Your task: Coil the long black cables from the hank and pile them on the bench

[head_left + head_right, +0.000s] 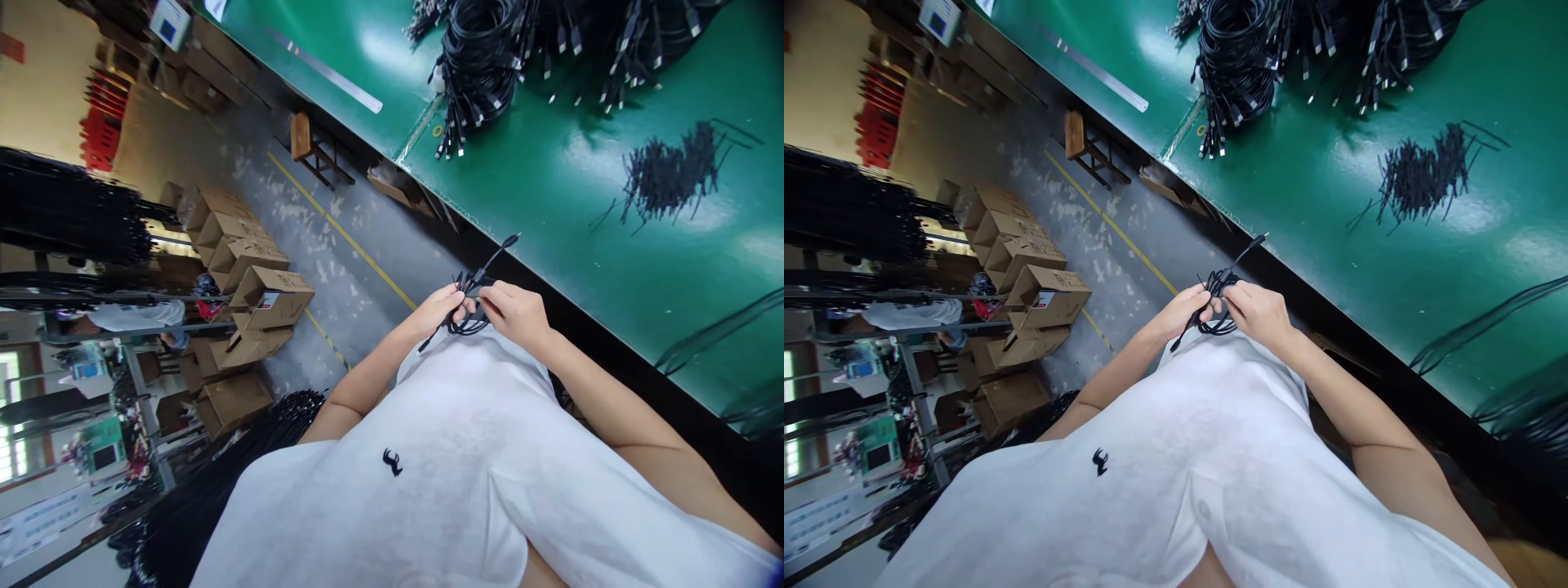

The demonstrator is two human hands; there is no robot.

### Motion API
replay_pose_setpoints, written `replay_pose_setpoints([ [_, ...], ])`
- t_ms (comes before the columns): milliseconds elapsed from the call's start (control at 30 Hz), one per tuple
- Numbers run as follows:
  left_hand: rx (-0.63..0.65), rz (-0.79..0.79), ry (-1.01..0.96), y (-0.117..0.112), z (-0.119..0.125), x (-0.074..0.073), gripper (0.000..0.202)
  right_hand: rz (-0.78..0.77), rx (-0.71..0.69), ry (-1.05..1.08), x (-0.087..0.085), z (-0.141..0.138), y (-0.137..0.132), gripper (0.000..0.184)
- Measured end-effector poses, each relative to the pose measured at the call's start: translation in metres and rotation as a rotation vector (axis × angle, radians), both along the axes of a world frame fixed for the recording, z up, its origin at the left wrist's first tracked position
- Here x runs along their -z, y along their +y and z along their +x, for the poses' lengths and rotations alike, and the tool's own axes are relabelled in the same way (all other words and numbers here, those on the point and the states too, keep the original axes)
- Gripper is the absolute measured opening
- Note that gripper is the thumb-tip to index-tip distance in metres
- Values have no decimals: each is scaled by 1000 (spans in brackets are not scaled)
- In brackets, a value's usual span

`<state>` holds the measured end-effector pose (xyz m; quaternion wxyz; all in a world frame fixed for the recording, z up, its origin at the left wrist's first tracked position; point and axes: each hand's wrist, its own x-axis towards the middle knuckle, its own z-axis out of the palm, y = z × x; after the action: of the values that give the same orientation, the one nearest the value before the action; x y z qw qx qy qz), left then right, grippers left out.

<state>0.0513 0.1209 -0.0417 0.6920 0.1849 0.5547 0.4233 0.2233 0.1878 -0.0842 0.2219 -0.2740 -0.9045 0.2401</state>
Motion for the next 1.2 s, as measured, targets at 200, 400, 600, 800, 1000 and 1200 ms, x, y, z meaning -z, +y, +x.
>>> replay_pose_setpoints([
  [200, 100, 75, 247, 7, 9, 7, 21, 212, -342, 42, -9, -1, 23, 30],
  [400, 92, 38, 134, 21, 13, 10, 9, 341, -648, -120, -32, -8, 49, 36],
  [600, 36, -42, -54, 26, 10, 13, 18, 447, -586, -297, -41, -9, 47, 40],
  [800, 43, -18, -63, 24, 8, 20, 28, 580, -645, -541, -55, -21, 36, 49],
  [1000, -22, -23, 85, 25, 9, 27, 65, 482, -448, -569, -49, -26, 23, 54],
  [1200, 46, 3, 225, 28, 14, 40, 66, 81, -368, -730, -39, -46, 39, 25],
])
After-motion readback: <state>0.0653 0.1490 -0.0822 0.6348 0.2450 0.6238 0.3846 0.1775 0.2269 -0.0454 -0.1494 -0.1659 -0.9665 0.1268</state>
